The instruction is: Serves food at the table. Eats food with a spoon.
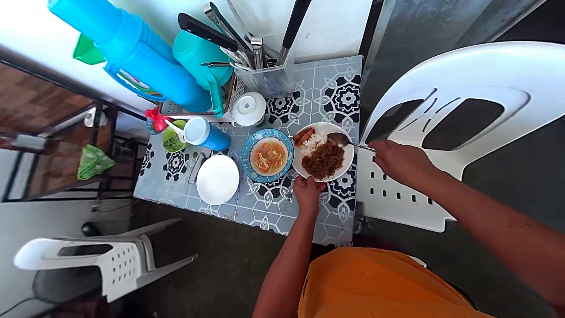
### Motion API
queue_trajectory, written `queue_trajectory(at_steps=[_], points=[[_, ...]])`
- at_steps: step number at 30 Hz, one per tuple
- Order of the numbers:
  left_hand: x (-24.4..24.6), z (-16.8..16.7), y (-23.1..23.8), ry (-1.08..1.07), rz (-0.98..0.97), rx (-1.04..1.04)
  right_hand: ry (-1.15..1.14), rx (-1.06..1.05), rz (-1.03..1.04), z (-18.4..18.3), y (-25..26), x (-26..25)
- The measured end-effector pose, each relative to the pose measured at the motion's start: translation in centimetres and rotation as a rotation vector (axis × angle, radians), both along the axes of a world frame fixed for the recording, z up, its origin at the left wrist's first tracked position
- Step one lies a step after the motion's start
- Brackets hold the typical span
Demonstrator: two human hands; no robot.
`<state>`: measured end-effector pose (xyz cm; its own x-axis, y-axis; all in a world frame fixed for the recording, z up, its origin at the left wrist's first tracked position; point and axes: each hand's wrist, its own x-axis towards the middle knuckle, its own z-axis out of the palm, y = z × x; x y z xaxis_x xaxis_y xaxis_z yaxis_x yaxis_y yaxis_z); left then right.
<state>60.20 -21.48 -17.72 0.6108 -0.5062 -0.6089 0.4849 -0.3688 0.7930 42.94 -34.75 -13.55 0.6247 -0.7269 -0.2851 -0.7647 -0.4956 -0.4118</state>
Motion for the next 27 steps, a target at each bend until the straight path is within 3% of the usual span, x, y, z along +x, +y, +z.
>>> queue_trajectory(at_steps=[6,13,16,18,21,24,27], points=[[0.1,0.5,3.4,0.035,0.003,-0.065,-0.224,0.168,0.042,-2.3,2.1,0.8],[6.5,0.8,9.8,-0.109,0.702,-0.136,-0.376,0.401,-0.111,-3.8,3.3,1.4],[10.7,0.6,12.9,-0.401,0.801,-0.002,-0.418,0.496,-0.255,-3.9,2.1,1.1],[12.9,1.0,14.0,-0.709,0.693,0.049,-0.468,0.519,-0.32,-4.6,1.1,0.4],[16.0,3.5,12.3,-0.98,0.416,0.08,-0.525,0.537,-0.388,-5.3,0.3,-0.6],[19.5,5.9,8.4,-1.124,0.133,0.113,-0.551,0.542,-0.459,-5.6,0.5,-1.1],[23.6,5.7,3.9,-1.192,0.06,0.164,-0.559,0.569,-0.487,-5.4,1.2,-0.6]])
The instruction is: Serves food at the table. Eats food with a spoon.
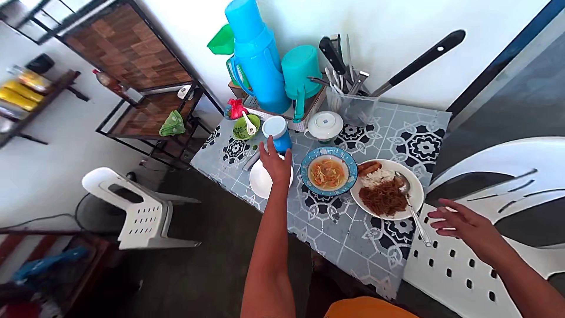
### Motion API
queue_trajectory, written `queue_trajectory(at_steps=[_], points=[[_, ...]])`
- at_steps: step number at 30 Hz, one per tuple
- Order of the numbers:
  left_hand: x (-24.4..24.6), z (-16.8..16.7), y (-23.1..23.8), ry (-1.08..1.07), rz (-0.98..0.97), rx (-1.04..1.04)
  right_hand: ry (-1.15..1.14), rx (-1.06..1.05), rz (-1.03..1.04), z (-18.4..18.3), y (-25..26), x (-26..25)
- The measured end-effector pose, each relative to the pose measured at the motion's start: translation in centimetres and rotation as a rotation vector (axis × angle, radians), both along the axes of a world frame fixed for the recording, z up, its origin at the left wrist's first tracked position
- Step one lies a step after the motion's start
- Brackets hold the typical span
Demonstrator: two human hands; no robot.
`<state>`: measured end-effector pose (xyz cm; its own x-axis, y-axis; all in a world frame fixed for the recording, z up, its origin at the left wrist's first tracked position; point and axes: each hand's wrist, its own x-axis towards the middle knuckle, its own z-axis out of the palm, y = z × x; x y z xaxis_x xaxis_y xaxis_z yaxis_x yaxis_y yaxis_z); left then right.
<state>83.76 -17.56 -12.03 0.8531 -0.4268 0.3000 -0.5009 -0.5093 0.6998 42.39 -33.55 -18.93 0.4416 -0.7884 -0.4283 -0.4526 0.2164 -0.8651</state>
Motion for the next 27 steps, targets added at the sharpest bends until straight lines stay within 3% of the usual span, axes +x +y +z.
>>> queue_trajectory(at_steps=[3,6,10,17,22,25,27], points=[[3.7,-0.7,-3.4,0.115,0.059,0.139,0.022,0.06,0.003,0.5,0.5,1.7],[6.7,-2.8,-5.2,0.1,0.038,0.11,0.071,0.071,-0.014,1.0,0.5,3.8],[9.1,-5.0,-5.8,-0.001,-0.053,0.0,0.113,0.039,-0.082,1.3,0.3,5.2],[12.1,-4.9,-4.9,-0.063,-0.161,0.012,0.181,0.117,-0.018,2.6,1.4,5.6],[9.7,-2.6,0.7,-0.081,-0.202,-0.078,0.157,0.043,0.006,4.2,0.0,2.1],[4.3,1.0,5.0,-0.017,-0.169,-0.201,0.051,-0.18,0.005,5.2,-2.3,-0.3],[-1.5,4.6,7.3,-0.053,-0.238,-0.419,-0.025,-0.26,0.057,4.5,-4.3,-1.5]])
